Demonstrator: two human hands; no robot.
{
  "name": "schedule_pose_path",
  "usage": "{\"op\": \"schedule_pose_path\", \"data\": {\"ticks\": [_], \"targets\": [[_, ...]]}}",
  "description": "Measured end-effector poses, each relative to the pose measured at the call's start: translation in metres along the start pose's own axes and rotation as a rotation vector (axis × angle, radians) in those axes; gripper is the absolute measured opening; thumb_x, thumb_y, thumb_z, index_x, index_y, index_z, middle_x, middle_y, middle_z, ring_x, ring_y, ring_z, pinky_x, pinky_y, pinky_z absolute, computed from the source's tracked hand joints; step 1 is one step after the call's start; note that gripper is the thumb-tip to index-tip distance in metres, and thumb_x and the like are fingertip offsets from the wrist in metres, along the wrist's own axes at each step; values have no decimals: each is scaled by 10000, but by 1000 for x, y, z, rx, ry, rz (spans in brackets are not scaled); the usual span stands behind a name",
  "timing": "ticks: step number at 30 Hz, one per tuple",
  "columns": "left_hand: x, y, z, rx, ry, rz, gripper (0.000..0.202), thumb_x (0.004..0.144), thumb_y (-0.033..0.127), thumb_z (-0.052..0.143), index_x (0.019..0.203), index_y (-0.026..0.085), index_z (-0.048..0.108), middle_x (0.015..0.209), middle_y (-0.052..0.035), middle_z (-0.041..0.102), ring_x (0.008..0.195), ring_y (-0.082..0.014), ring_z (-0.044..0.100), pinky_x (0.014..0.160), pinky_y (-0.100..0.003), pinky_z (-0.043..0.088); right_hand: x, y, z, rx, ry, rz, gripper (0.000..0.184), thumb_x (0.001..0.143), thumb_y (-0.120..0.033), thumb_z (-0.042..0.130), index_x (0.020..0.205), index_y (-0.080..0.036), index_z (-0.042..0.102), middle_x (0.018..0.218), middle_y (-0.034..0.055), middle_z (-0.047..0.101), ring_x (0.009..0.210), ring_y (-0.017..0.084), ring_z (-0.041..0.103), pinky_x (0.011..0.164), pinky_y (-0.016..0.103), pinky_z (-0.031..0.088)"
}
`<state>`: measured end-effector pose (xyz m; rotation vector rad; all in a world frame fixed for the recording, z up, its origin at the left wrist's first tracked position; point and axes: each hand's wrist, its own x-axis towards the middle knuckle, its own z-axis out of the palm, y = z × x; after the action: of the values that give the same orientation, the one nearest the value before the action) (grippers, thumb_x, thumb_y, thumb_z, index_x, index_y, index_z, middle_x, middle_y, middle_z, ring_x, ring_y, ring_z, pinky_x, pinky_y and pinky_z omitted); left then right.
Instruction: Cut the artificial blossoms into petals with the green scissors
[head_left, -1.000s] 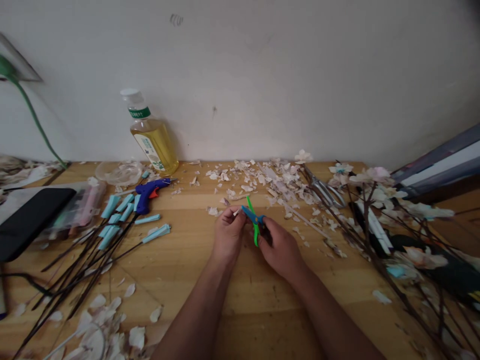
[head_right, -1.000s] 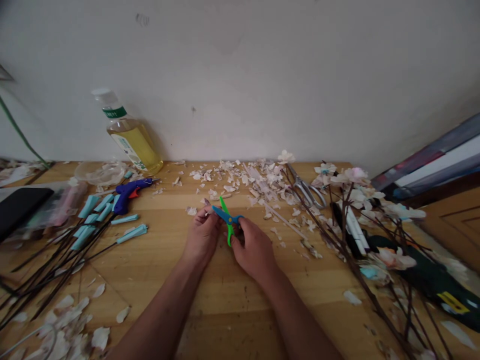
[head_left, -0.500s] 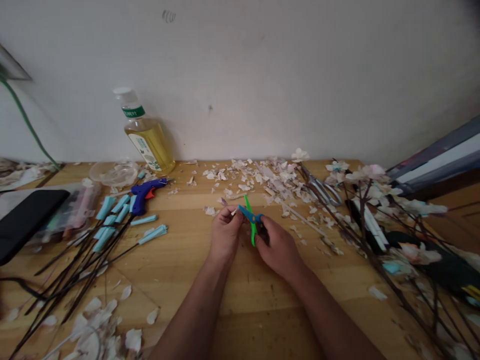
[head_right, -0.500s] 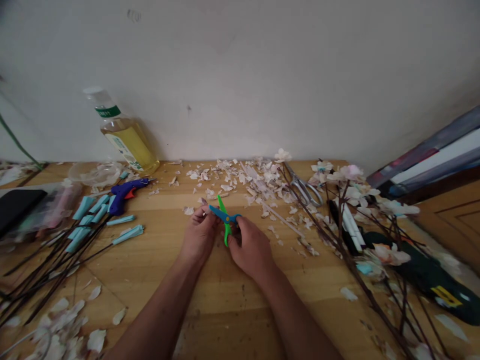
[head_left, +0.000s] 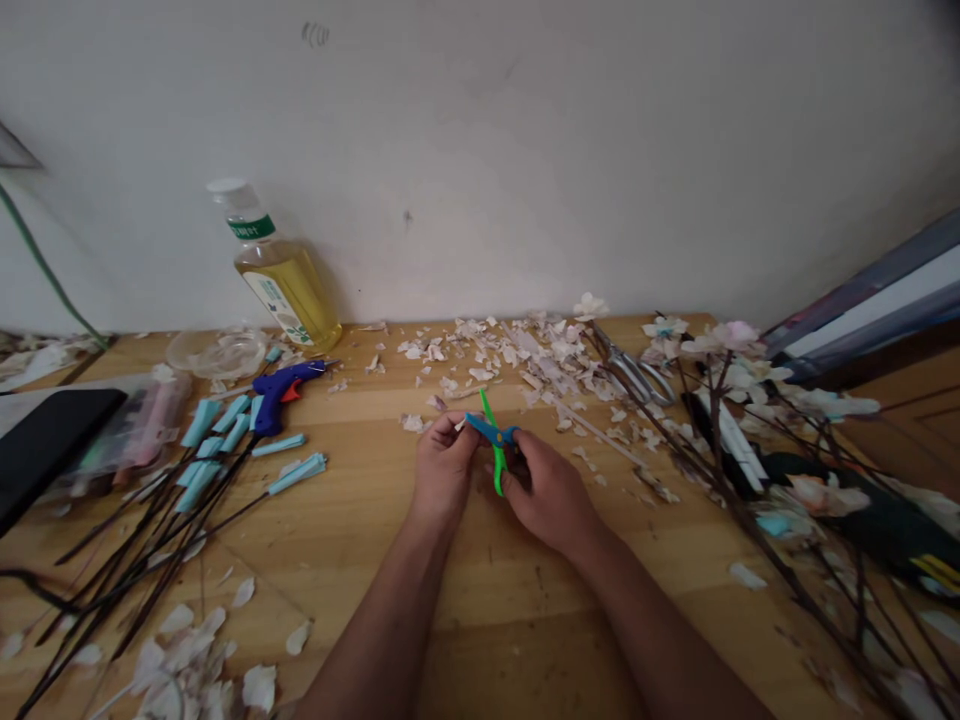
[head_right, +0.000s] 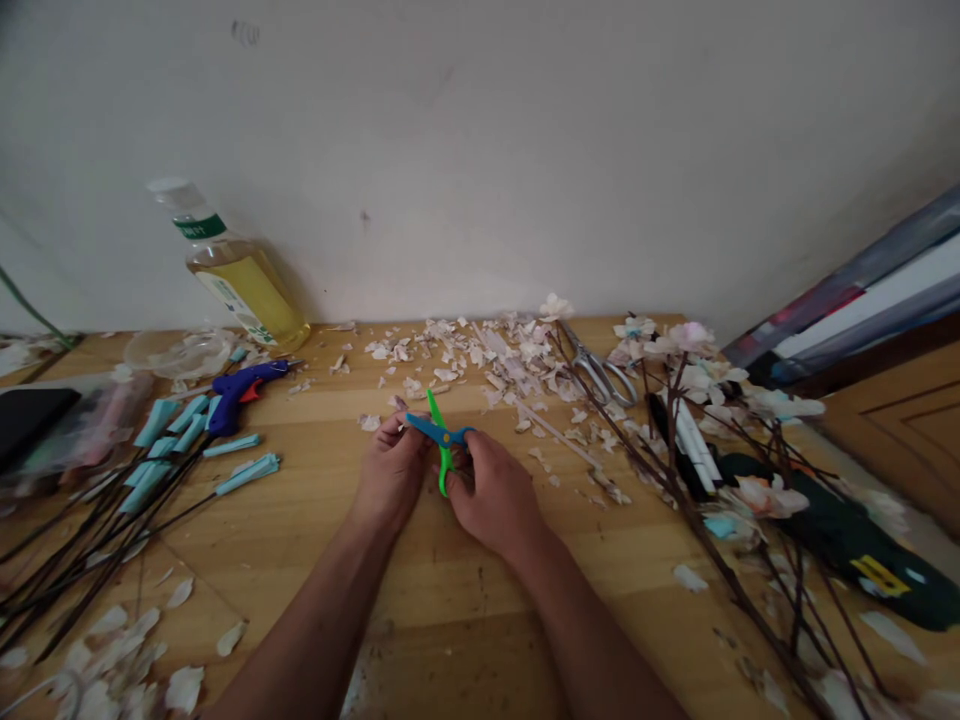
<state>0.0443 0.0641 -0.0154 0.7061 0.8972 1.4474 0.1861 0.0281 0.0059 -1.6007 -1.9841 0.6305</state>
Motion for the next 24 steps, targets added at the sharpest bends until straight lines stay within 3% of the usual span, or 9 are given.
{"op": "schedule_pose_path", "data": {"ticks": [9,24], "targets": [[-1,1,0,-50,-2,27,221,721,362,823,781,183,707,714,8,661,654,-100,588,679,-223,472,0,0,1,-17,17,3,173,858,-258,539,1023,-207,529,938,76,661,833,221,599,707,315,403],[-6,11,4,-15,30,31,282,652,379,877,810,200,727,765,13,682,689,-92,606,714,-219,486,-1,-4,-2,76,-27,14,191,887,-355,556,1002,-203,540,904,65,670,791,208,601,686,306,413]]}}
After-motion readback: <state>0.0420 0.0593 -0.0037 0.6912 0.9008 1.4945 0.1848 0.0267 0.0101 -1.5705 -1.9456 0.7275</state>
